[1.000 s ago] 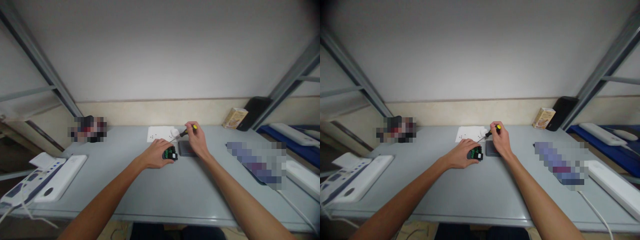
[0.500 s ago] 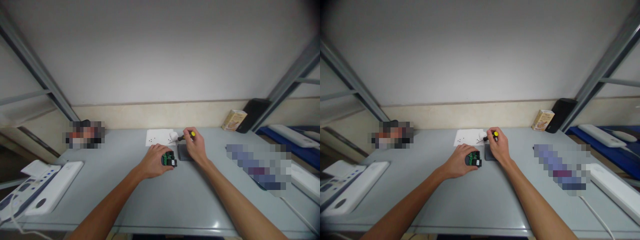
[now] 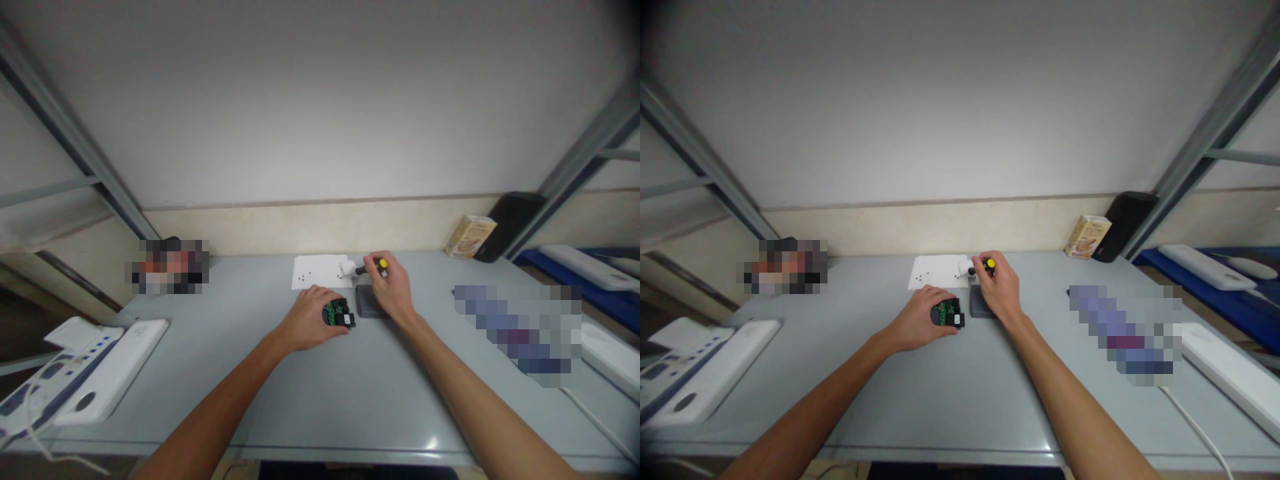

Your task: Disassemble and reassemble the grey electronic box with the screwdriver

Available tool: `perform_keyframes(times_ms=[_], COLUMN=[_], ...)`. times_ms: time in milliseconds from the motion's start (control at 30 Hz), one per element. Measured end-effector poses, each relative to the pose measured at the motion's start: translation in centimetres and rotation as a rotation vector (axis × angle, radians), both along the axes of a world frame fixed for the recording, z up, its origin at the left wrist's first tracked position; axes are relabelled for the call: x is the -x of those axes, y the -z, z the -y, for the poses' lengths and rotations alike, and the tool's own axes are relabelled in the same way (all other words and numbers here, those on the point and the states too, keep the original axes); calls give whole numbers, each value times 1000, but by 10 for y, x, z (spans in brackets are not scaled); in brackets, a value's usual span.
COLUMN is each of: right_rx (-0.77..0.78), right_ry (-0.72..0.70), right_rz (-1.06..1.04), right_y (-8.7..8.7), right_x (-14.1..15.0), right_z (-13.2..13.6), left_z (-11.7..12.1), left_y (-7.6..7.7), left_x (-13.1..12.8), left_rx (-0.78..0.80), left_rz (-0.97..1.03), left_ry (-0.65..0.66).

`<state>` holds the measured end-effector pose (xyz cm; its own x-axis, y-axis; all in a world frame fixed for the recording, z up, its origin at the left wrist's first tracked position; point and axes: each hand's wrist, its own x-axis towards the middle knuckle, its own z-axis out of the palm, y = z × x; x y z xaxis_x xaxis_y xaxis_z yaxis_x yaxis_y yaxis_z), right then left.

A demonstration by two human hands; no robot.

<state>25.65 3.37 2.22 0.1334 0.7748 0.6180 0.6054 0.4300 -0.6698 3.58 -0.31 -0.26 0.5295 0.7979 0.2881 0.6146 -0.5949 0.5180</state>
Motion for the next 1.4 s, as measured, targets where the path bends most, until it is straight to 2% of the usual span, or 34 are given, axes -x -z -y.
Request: perform_keyframes(times_ms=[167, 300, 467, 567, 933, 1400], right_rx=[-15, 12, 49, 66, 100, 81], right_ry=[19, -16, -49, -72, -127, -122], right_rz=[-21, -149, -313, -375, -376, -401], right_y=[-4, -8, -15, -17, -14, -15], right_x=[-2, -2, 2, 4, 11, 10], right_z=[1, 3, 8, 10, 13, 13], left_z=[1, 3, -1, -6, -10, -14], left_y=[-1, -4, -7, -5, -4, -3], left_x=[-1, 1, 4, 7, 11, 16], left_rx=[-24, -25, -113, -164, -179, -179], left_rz=[-3, 53, 170, 163, 108, 199], left_ry=[4, -5, -206, -263, -189, -198])
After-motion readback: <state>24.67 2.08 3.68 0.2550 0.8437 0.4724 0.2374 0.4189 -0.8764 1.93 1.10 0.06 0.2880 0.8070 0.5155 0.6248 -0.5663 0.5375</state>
